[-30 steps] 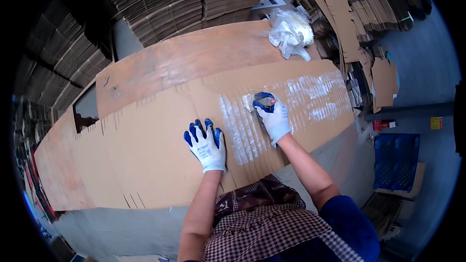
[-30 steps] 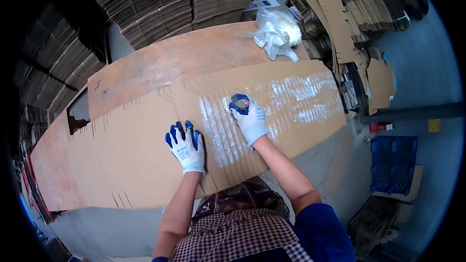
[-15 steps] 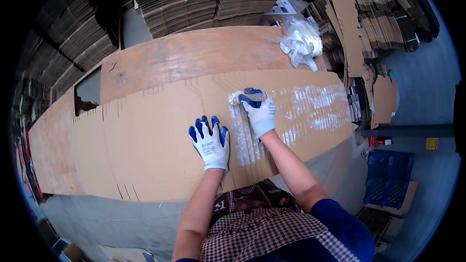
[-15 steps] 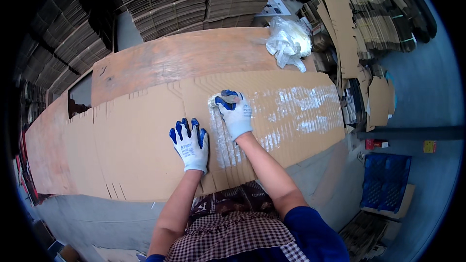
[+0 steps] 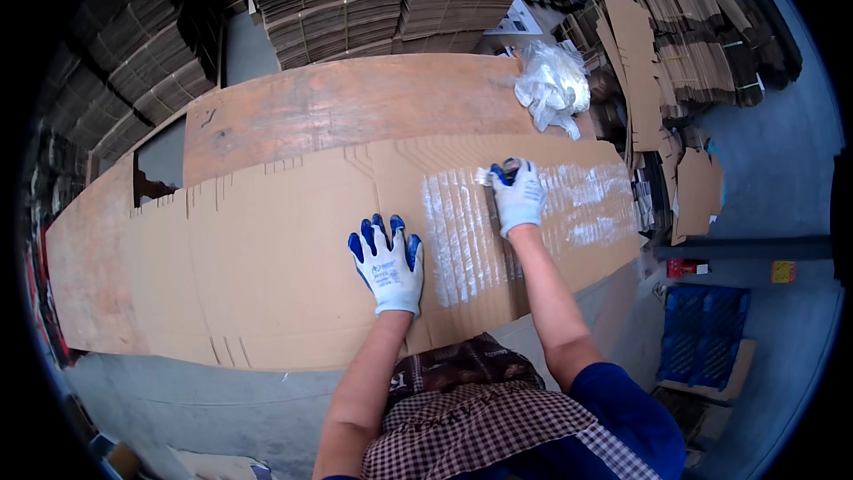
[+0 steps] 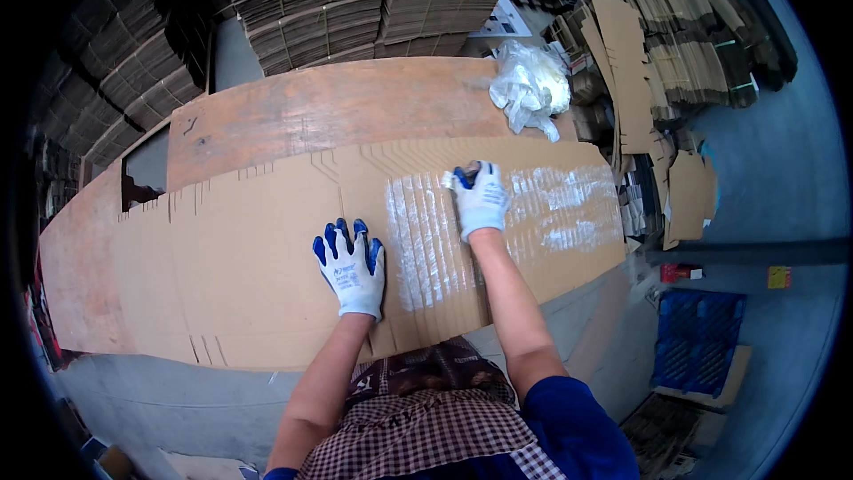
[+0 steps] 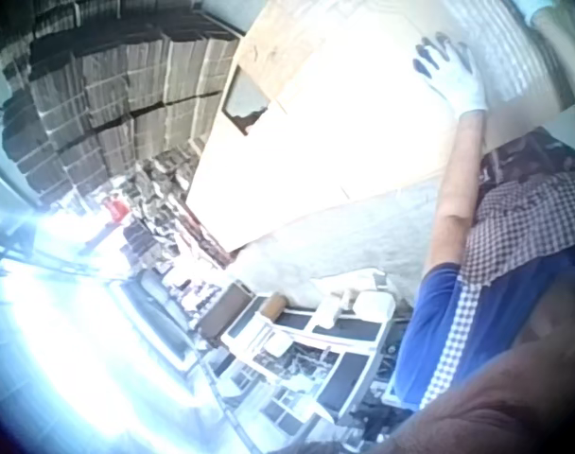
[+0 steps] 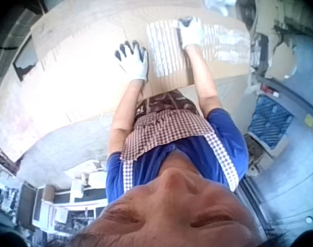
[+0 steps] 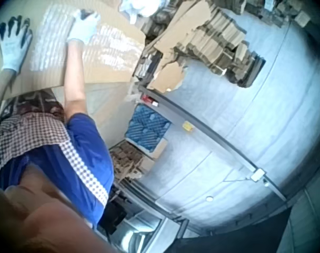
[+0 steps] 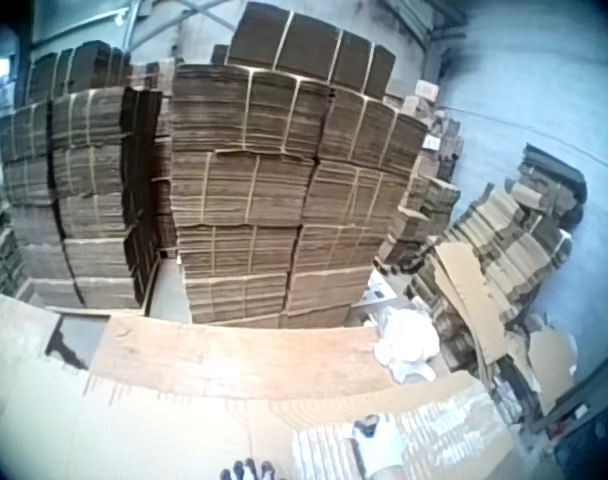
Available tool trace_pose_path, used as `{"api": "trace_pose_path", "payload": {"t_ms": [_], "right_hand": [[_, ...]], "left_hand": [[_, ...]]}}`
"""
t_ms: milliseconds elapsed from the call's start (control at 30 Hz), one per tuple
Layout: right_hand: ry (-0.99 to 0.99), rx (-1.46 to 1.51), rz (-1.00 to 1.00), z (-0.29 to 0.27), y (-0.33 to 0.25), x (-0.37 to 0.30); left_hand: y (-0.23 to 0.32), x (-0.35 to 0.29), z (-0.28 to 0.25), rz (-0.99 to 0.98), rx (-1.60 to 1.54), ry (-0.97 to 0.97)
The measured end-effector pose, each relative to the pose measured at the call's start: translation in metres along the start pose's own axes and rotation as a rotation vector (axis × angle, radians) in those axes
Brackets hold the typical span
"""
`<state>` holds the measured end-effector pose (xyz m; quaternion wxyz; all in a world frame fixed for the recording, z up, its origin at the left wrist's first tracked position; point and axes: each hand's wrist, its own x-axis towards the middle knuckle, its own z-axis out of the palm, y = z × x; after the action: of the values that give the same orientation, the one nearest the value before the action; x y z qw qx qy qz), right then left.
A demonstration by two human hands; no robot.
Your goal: The person applies a white substance to a large flat cardboard sheet using a cloth, then folds and assembles printed cardboard boxes on a workbench. The person handles the boxes one at a time, folding flaps and stacking them.
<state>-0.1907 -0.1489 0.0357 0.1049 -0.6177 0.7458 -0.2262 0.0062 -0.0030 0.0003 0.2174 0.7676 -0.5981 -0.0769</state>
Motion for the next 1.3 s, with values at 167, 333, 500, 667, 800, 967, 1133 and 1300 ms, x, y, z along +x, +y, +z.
{"api": "trace_pose_path", "payload": {"t_ms": [167,333,500,667,800,967,1133,1300], "right_hand": [[-0.002,0.215,-0.053,0.006,-0.023,-0.017],[-0.130,0.220,-0.086,0.012,-0.072,-0.032],[-0.073,0.172,-0.189,0.005,-0.075,-0.034],[-0.136,0.124,-0.163,0.007,-0.081,-0.034],[-0.167,0.305,-0.206,0.000,-0.078,-0.035],[-0.282,0.275,-0.281,0.002,-0.063,-0.023],[-0.317,0.345,-0.311,0.000,-0.059,-0.021],[-0.339,0.236,-0.259,-0.011,-0.055,-0.021]], "left_hand": [[0.001,-0.002,0.002,-0.007,-0.021,-0.009],[0.001,0.000,-0.004,-0.010,-0.005,-0.021],[-0.001,-0.002,-0.002,-0.018,-0.012,-0.014],[0.000,-0.001,-0.002,-0.008,-0.007,-0.010],[-0.001,-0.002,-0.002,-0.015,-0.011,-0.010],[-0.001,-0.002,0.000,-0.008,-0.008,0.004],[0.000,-0.001,0.000,0.002,0.008,0.008],[0.000,-0.002,0.001,0.001,0.014,0.010]]}}
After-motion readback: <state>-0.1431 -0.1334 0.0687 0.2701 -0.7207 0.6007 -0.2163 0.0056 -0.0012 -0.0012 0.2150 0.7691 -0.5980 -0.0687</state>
